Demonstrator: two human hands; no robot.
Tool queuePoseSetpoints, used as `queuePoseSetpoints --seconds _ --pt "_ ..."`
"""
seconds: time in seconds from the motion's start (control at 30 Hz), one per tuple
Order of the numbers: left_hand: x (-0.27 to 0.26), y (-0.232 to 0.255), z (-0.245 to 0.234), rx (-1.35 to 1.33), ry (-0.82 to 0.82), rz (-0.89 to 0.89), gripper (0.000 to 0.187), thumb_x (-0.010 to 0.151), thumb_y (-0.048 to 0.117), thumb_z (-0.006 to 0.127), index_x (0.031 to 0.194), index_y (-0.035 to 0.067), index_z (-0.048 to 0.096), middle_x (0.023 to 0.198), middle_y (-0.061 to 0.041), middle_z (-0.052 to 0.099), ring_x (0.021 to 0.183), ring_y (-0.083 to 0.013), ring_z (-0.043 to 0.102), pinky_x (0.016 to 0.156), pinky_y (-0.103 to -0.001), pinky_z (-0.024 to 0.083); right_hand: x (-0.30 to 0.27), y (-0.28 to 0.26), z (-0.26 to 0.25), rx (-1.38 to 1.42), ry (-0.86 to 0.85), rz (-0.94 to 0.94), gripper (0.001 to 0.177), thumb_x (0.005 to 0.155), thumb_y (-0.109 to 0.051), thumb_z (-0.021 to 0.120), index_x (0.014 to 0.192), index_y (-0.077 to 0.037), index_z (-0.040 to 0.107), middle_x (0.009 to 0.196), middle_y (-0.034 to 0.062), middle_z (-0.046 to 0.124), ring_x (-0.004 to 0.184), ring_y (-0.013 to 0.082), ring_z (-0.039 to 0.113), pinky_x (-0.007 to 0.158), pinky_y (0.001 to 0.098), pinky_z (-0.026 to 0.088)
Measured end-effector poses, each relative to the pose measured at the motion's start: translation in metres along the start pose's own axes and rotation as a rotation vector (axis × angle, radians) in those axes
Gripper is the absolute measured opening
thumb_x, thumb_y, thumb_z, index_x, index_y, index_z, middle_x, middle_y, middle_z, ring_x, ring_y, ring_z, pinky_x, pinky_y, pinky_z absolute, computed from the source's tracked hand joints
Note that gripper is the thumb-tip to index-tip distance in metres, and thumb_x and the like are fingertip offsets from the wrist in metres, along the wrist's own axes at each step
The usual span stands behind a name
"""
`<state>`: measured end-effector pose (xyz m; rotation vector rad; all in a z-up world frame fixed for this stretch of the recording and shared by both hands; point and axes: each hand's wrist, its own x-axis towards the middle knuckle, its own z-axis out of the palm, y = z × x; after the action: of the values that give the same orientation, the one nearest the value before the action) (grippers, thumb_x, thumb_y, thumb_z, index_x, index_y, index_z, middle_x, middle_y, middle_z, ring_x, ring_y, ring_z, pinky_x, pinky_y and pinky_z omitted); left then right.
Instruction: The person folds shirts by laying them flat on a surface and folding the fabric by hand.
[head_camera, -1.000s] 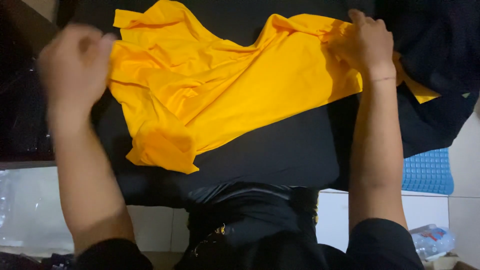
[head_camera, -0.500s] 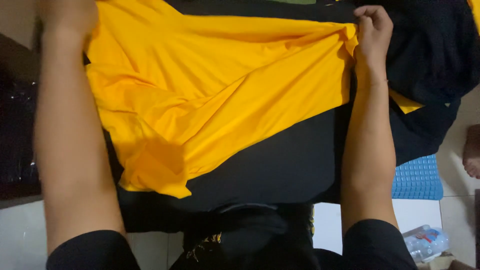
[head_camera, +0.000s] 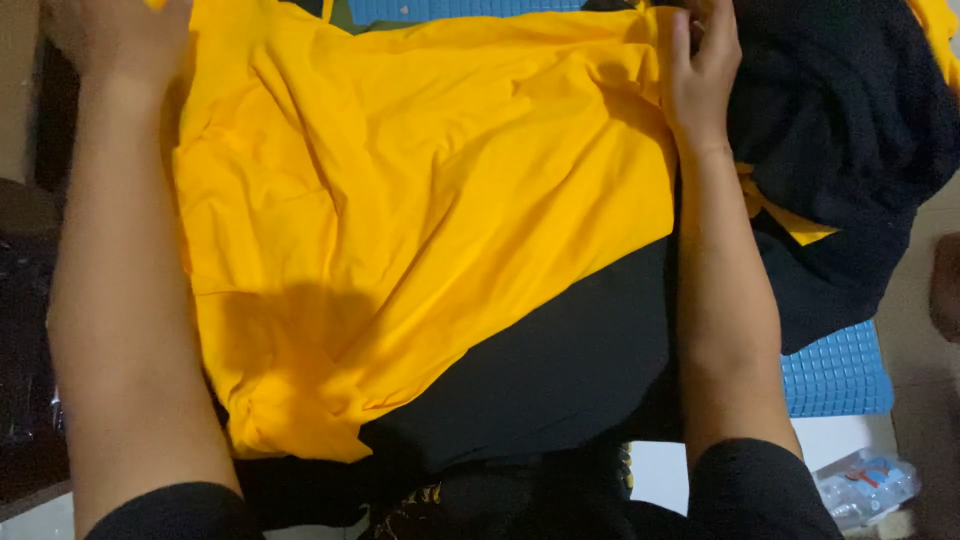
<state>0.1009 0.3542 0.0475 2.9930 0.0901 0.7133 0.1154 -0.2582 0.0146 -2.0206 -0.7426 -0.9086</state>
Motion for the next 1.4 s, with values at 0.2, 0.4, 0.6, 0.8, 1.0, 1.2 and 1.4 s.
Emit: queuePoseSetpoints --seconds 0.2,0.4,0.6,0.8,1.0,1.2,1.4 --pt "-0.078 -0.008 -0.026 0.106 -0.344 -0.292 0.076 0.107 0.049 0.065 0.151 -0.008 0.043 0.144 -0.034 0.045 0.123 -0.0582 0.048 0.084 -0.079 0.044 -0.015 -0.055 -0.004 -0.383 -0.192 -0.094 0.027 0.111 -0.002 0.072 0.129 0.010 0.056 0.127 0.0278 0.049 0.119 0.0443 0.048 0.102 0.0512 0.042" --pt "-0.130 0.008 -0.076 -0.078 -0.704 -0.321 0.078 0.106 0.067 0.043 0.125 -0.005 0.065 0.125 -0.039 0.064 0.113 -0.0640 0.058 0.087 -0.068 0.045 -0.018 -0.112 0.016 -0.787 -0.392 -0.131 0.041 0.106 -0.034 0.082 0.131 -0.005 0.066 0.130 0.0185 0.052 0.114 0.0405 0.043 0.092 0.0524 0.037" --pt "-0.175 -0.032 -0.092 -0.307 -0.581 -0.358 0.067 0.090 0.033 0.078 0.145 0.007 0.048 0.138 -0.027 0.059 0.123 -0.0501 0.055 0.093 -0.054 0.043 0.011 -0.210 0.096 -0.118 -0.613 -0.328 0.045 0.105 -0.033 0.070 0.134 0.000 0.061 0.133 0.0229 0.057 0.130 0.0454 0.050 0.108 0.0609 0.039" --pt "-0.251 -0.068 -0.064 -0.555 -0.233 -0.451 0.042 0.096 0.032 0.082 0.127 0.007 0.069 0.109 -0.011 0.072 0.091 -0.0225 0.065 0.073 -0.035 0.049 0.054 -0.253 0.237 0.327 -0.718 -0.466 0.021 0.107 -0.015 0.060 0.117 0.003 0.062 0.101 0.0202 0.063 0.091 0.0427 0.058 0.079 0.0497 0.044" --pt "-0.261 0.000 -0.114 -0.721 0.155 -0.413 0.051 0.088 -0.005 0.069 0.135 0.003 0.051 0.116 -0.019 0.059 0.098 -0.0266 0.061 0.080 -0.033 0.054 0.068 -0.264 0.365 0.547 -0.585 -0.512 0.037 0.099 0.007 0.055 0.134 -0.004 0.063 0.136 0.0173 0.065 0.124 0.0396 0.061 0.108 0.0460 0.043" --pt "-0.272 0.001 -0.102 -0.572 0.137 -0.515 0.056 0.081 -0.004 0.063 0.136 0.003 0.050 0.099 -0.013 0.060 0.085 -0.0289 0.061 0.077 -0.039 0.052 0.062 -0.229 0.397 0.099 -0.767 -0.717 0.042 0.093 -0.012 0.068 0.134 -0.010 0.071 0.108 0.0130 0.053 0.099 0.0365 0.049 0.074 0.0513 0.040" --pt "-0.287 -0.011 -0.089 -0.454 0.086 -0.669 0.054 0.084 -0.004 0.058 0.136 0.006 0.049 0.112 -0.021 0.063 0.102 -0.0388 0.063 0.089 -0.050 0.048 0.086 -0.182 0.379 0.158 -0.228 -0.263 0.028 0.078 0.006 0.064 0.102 -0.006 0.073 0.103 0.0161 0.066 0.098 0.0367 0.057 0.085 0.0439 0.045"
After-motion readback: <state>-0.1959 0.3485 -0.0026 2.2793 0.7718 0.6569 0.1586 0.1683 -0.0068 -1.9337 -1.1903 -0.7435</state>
